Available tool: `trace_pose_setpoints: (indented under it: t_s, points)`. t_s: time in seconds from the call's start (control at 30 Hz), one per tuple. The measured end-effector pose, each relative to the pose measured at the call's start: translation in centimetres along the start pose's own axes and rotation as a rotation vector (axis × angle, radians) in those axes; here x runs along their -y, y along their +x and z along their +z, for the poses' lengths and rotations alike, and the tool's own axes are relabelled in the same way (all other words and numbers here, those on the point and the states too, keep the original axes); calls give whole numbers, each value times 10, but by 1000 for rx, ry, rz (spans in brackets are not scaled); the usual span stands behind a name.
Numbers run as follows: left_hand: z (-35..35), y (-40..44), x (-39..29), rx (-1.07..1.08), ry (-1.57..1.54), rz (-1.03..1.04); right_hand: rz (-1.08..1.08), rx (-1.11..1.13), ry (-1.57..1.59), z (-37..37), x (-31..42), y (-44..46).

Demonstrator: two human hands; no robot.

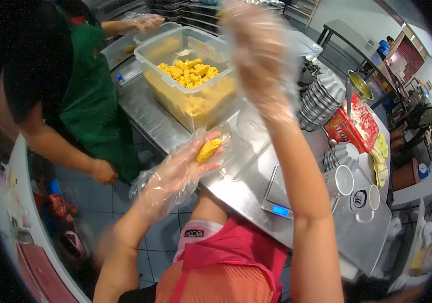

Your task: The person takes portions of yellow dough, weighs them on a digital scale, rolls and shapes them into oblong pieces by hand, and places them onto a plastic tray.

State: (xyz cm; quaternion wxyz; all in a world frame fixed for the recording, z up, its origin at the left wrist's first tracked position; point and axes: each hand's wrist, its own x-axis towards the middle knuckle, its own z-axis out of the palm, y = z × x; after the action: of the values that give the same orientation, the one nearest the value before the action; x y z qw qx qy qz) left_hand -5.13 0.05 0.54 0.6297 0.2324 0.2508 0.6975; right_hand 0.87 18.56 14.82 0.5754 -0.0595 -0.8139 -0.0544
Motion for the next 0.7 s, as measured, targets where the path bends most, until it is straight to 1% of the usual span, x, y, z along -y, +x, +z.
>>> trace_pose_setpoints:
  t_s: [0.03, 0.1, 0.13, 0.17, 0.2, 0.27, 0.3, 0.4, 0.47, 0.5, 0.6, 0.7]
  points:
    - [4, -1, 2, -26, -48, 5, -105, 74, -40, 37, -10, -19]
    - [6, -5, 8, -74, -63, -23, -100, 138, 77, 58, -6, -25]
    - [5, -5, 10, -97, -75, -28, 2, 130, 234, 55, -9, -19]
    - [3, -5, 13, -78, -106, -18, 83, 161, 343, 49, -10, -16]
    - [3, -6, 13, -104, -104, -9, 168, 183, 450, 42, -9, -11]
    - [4, -4, 11, -139, -89, -8, 300, 276, 545, 18, -11, -9]
    - [4, -2, 10, -133, -111, -2, 232, 322, 356, 8, -12, -11]
    - [1, 0, 6, -98, -182, 35, 437, 528, 460, -31, 6, -22]
    - [3, -1, 2, -37, -221, 58, 428, 591, 600, -48, 11, -39]
    - [3, -2, 3, -55, -202, 61, 427, 620, 667, -55, 15, -48]
    - [5, 0, 6, -94, -157, 74, 293, 572, 519, -71, 29, -67]
    - [6, 5, 13, -140, -119, 111, 344, 525, 574, -78, 45, -81]
